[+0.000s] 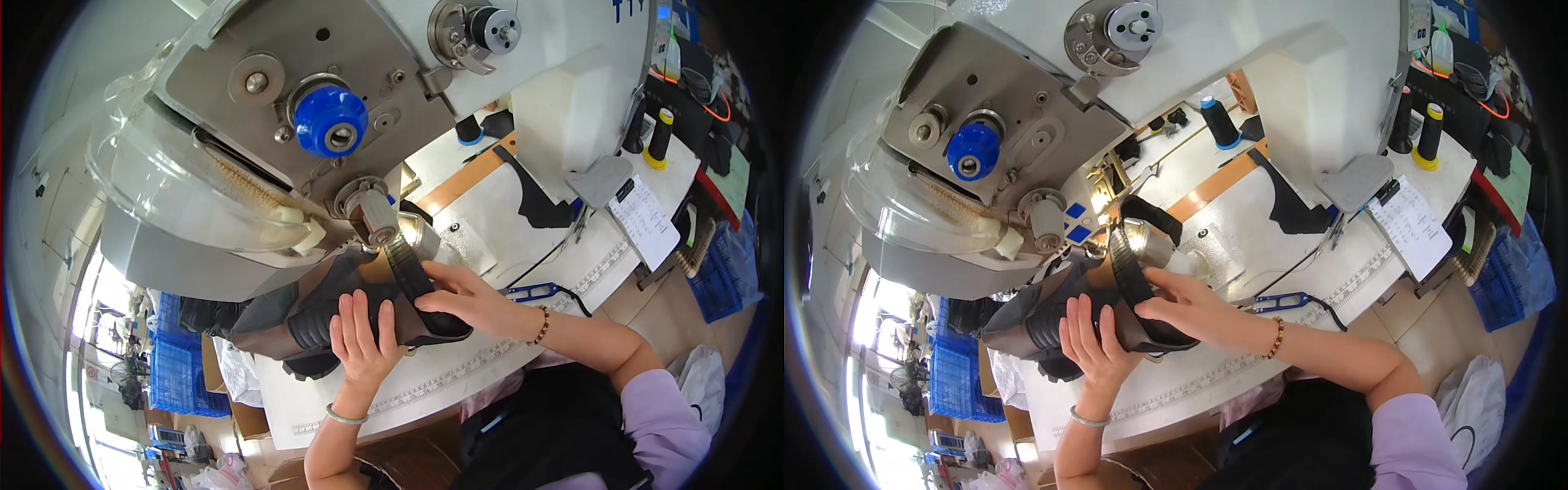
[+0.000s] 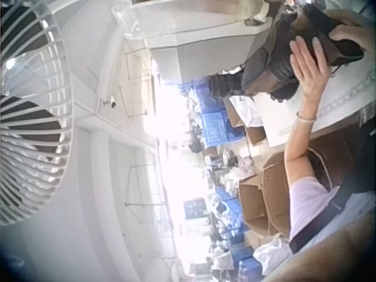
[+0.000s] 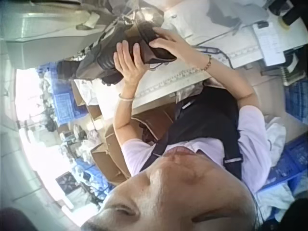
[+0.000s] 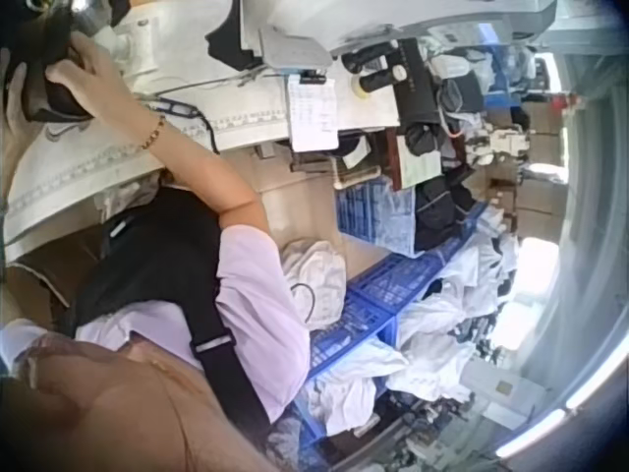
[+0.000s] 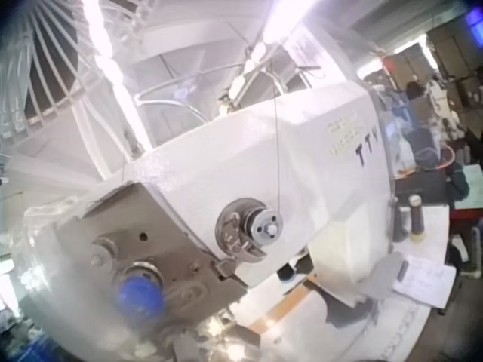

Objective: The person sews a boot upper using a sewing machine, guiding and rotating the material under the presser foot to stitch the panels together.

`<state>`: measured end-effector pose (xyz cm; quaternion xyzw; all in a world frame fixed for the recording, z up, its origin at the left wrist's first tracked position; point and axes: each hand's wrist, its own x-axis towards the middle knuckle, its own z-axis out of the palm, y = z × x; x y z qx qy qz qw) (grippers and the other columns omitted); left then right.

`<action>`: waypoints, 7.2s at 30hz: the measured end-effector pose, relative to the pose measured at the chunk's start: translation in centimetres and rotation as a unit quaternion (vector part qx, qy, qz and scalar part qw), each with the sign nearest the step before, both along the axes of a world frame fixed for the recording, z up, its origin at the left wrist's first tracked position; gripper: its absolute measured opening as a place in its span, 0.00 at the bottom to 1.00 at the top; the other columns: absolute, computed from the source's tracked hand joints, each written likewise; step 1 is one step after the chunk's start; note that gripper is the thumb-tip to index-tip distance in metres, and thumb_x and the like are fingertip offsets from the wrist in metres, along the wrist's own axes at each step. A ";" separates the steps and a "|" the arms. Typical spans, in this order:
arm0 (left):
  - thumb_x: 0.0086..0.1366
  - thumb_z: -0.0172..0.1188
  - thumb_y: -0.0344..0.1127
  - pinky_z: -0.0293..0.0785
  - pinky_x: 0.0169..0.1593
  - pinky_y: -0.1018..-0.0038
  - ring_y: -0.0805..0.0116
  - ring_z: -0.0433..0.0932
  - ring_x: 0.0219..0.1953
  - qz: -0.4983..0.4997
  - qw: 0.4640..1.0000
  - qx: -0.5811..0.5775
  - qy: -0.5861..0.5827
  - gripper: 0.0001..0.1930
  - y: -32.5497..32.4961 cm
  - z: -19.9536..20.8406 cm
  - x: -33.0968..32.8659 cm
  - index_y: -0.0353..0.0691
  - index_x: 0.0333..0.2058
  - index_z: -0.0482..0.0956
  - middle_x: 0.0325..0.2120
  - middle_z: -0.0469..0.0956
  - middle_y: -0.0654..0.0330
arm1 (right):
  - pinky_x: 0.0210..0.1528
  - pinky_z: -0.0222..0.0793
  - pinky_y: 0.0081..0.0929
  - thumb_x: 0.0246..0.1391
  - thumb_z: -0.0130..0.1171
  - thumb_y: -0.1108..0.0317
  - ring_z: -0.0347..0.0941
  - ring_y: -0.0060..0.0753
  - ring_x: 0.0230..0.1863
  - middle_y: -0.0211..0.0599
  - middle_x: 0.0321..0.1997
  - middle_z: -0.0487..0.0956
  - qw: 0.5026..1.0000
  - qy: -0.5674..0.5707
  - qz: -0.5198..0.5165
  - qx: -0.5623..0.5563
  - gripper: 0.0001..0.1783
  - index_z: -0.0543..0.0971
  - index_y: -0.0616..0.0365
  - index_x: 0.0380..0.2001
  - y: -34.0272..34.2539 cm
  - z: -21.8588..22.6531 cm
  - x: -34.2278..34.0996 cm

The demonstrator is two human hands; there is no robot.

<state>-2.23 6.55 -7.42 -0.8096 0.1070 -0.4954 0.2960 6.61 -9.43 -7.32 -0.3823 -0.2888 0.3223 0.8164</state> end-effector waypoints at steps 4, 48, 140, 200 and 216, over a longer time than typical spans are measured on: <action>0.56 0.52 0.41 0.58 0.56 0.59 0.48 0.68 0.53 0.009 0.999 -0.005 0.033 0.24 -0.4 -0.1 -0.4 0.34 0.49 0.65 0.49 0.68 0.42 | 0.32 0.62 0.11 0.55 0.52 0.71 0.63 0.10 0.33 0.23 0.34 0.70 0.996 -0.083 0.015 -0.004 0.11 0.70 0.60 0.42 0.7 0.0 1.1; 0.65 0.32 0.41 0.56 0.52 0.66 0.55 0.74 0.48 0.114 0.991 0.065 0.036 0.22 -2.6 0.8 0.1 0.36 0.46 0.71 0.43 0.76 0.49 | 0.32 0.63 0.12 0.54 0.57 0.70 0.65 0.10 0.32 0.23 0.32 0.76 0.987 -0.117 0.059 -0.089 0.15 0.75 0.64 0.44 -1.1 0.5 3.6; 0.58 0.44 0.49 0.57 0.48 0.62 0.50 0.71 0.51 0.013 0.999 -0.023 0.039 0.23 -0.7 0.1 1.1 0.43 0.45 0.75 0.46 0.73 0.58 | 0.23 0.53 0.13 0.57 0.51 0.70 0.59 0.10 0.25 0.21 0.24 0.69 0.980 -0.159 0.072 -0.101 0.07 0.72 0.62 0.36 -0.9 -0.2 3.5; 0.58 0.51 0.27 0.73 0.45 0.68 0.52 0.76 0.45 -0.041 0.991 -0.014 0.123 0.11 -1.7 3.2 -0.4 0.39 0.40 0.70 0.39 0.76 0.46 | 0.33 0.65 0.10 0.59 0.49 0.65 0.69 0.10 0.33 0.23 0.32 0.75 0.996 0.058 0.070 0.025 0.12 0.74 0.63 0.41 1.1 -1.0 1.8; 0.60 0.49 0.30 0.64 0.40 0.77 0.61 0.78 0.44 0.012 0.993 -0.008 0.120 0.13 -1.8 3.7 -0.3 0.42 0.44 0.71 0.40 0.78 0.51 | 0.32 0.63 0.11 0.61 0.46 0.68 0.65 0.07 0.32 0.23 0.32 0.73 0.998 -0.058 0.010 0.027 0.09 0.69 0.62 0.40 0.5 -0.7 1.0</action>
